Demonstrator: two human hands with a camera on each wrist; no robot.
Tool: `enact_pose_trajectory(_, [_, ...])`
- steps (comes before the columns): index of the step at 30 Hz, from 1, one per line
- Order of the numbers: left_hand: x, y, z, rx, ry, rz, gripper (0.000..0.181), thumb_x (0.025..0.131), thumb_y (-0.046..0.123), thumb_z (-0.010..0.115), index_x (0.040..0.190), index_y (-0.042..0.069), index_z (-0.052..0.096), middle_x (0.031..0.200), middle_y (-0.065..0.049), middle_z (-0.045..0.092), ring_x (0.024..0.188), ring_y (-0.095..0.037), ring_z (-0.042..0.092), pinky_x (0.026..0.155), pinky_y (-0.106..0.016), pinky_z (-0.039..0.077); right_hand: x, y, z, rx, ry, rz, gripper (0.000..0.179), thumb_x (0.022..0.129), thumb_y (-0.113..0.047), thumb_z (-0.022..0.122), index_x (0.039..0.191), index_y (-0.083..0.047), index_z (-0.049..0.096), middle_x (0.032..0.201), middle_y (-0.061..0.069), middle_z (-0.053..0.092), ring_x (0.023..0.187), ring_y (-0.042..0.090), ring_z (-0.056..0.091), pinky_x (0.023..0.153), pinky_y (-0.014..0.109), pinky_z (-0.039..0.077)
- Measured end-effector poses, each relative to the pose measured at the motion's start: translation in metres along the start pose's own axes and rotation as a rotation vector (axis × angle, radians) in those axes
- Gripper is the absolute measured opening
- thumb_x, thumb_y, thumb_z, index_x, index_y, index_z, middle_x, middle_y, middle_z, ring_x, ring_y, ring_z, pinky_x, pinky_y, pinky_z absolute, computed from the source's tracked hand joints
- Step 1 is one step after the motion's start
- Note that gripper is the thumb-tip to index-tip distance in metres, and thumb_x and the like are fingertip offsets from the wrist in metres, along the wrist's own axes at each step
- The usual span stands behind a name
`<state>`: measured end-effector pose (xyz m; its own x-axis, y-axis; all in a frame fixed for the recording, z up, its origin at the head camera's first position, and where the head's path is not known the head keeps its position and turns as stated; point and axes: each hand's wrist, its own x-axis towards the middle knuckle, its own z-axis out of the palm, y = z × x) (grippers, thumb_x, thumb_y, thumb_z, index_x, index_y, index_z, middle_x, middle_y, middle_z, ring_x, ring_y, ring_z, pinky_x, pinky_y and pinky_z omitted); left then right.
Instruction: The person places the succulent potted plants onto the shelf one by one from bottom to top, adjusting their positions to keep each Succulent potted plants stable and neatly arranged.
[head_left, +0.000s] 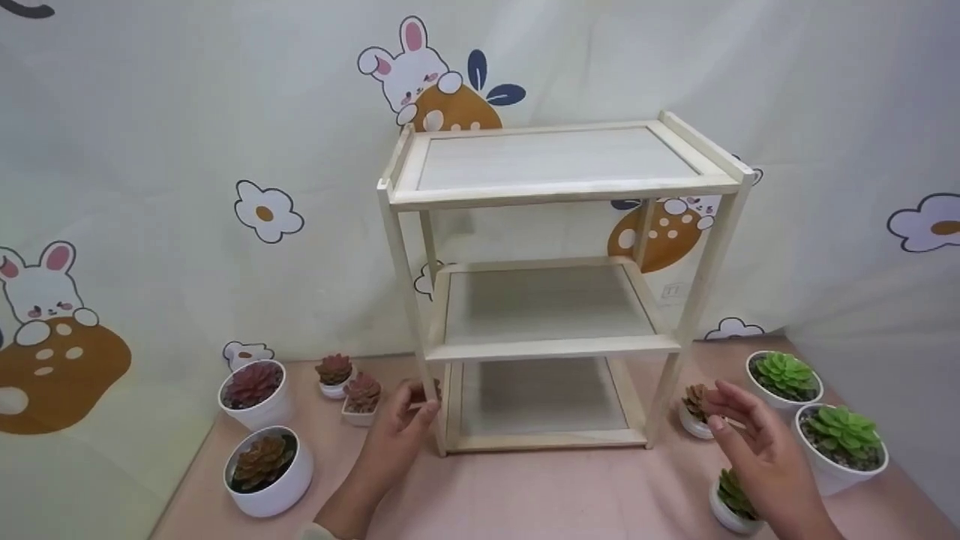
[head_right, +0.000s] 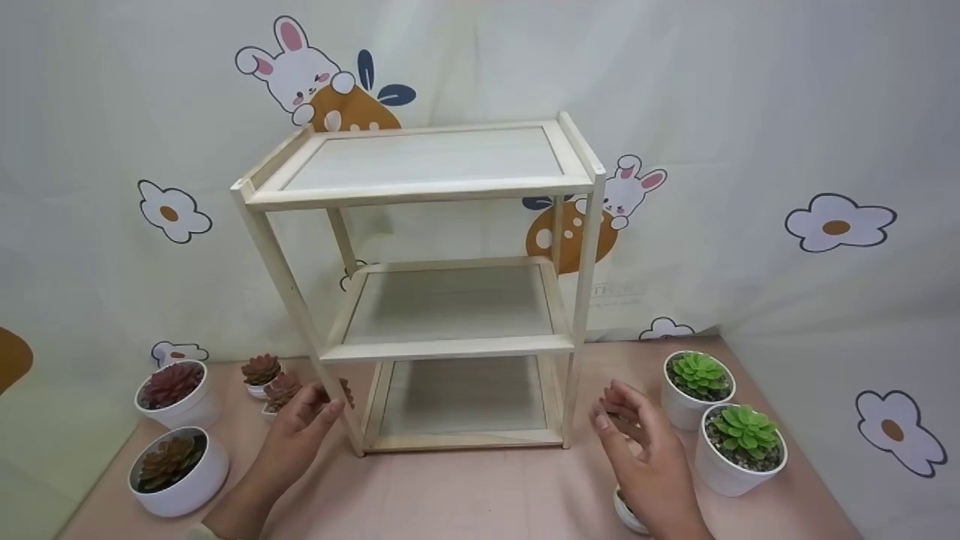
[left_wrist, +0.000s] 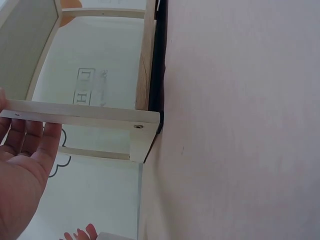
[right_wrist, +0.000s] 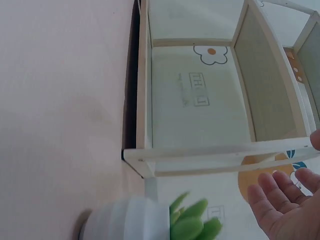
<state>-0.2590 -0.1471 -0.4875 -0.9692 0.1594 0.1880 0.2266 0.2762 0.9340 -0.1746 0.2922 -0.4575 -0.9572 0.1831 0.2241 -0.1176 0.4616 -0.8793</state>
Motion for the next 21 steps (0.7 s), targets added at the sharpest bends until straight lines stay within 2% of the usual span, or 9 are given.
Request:
enact_pose_trajectory(3, [0.000, 0.000, 0.000, -0.005, 0.007, -0.003, 0.038, 0.105, 0.029, 0.062, 0.137, 0.008, 0.057, 0.133, -0.016, 0.061, 0.124, -0.023, 0.058, 0.115, -0.044, 0.048, -0.002, 0.004, -0.008, -0.007, -0.008, 0.038, 0.059, 0.107, -0.028, 0.060, 0.155, -0.002, 0.038, 0.144, 0.016, 0.055, 0.116, -0.015, 0.054, 0.093, 0.004, 0.047])
enact_pose_trajectory(8, [0.000, -0.001, 0.000, 0.013, 0.021, 0.007, 0.038, 0.105, 0.026, 0.062, 0.137, 0.006, 0.057, 0.132, -0.015, 0.062, 0.124, -0.023, 0.059, 0.114, -0.041, 0.049, -0.004, 0.014, -0.021, -0.034, -0.025, 0.109, 0.067, 0.105, -0.033, 0.062, 0.157, -0.002, 0.034, 0.145, 0.012, 0.055, 0.112, -0.018, 0.053, 0.089, 0.006, 0.050])
enact_pose_trajectory(12, [0.000, -0.002, 0.001, 0.016, 0.018, 0.020, 0.039, 0.105, 0.027, 0.062, 0.136, 0.003, 0.057, 0.131, -0.016, 0.062, 0.122, -0.022, 0.060, 0.111, -0.036, 0.052, -0.006, 0.026, -0.031, -0.042, -0.042, 0.102, 0.067, 0.106, -0.029, 0.062, 0.156, 0.001, 0.031, 0.134, -0.006, 0.059, 0.110, -0.020, 0.053, 0.089, 0.005, 0.050])
enact_pose_trajectory(14, [0.000, -0.003, 0.001, 0.013, 0.017, 0.018, 0.040, 0.105, 0.027, 0.063, 0.136, 0.003, 0.058, 0.131, -0.016, 0.062, 0.122, -0.022, 0.060, 0.110, -0.034, 0.052, -0.007, 0.033, -0.035, -0.040, -0.056, 0.096, 0.067, 0.105, -0.025, 0.063, 0.156, 0.004, 0.030, 0.126, -0.020, 0.059, 0.109, -0.020, 0.053, 0.089, 0.005, 0.049])
enact_pose_trajectory(16, [-0.001, -0.003, 0.002, 0.018, 0.021, 0.023, 0.040, 0.105, 0.028, 0.062, 0.136, 0.003, 0.058, 0.130, -0.014, 0.063, 0.121, -0.021, 0.060, 0.110, -0.034, 0.052, -0.007, 0.039, -0.040, -0.036, -0.075, 0.099, 0.067, 0.105, -0.022, 0.063, 0.157, 0.005, 0.029, 0.121, -0.027, 0.057, 0.108, -0.019, 0.054, 0.089, 0.005, 0.049])
enact_pose_trajectory(18, [-0.001, -0.003, 0.002, 0.018, 0.028, 0.030, 0.039, 0.105, 0.028, 0.062, 0.136, 0.005, 0.058, 0.130, -0.013, 0.063, 0.121, -0.021, 0.060, 0.110, -0.035, 0.052, -0.006, 0.044, -0.045, -0.037, -0.112, 0.131, 0.070, 0.105, -0.023, 0.063, 0.157, 0.005, 0.027, 0.123, -0.022, 0.059, 0.108, -0.019, 0.054, 0.088, 0.006, 0.050])
enact_pose_trajectory(21, [-0.002, -0.004, 0.003, 0.013, 0.034, 0.046, 0.037, 0.105, 0.028, 0.062, 0.136, 0.007, 0.059, 0.129, -0.010, 0.063, 0.121, -0.021, 0.059, 0.110, -0.034, 0.052, -0.005, 0.051, -0.052, -0.046, -0.202, 0.185, 0.071, 0.105, -0.023, 0.063, 0.158, 0.005, 0.025, 0.139, 0.005, 0.061, 0.109, -0.017, 0.054, 0.089, 0.009, 0.051])
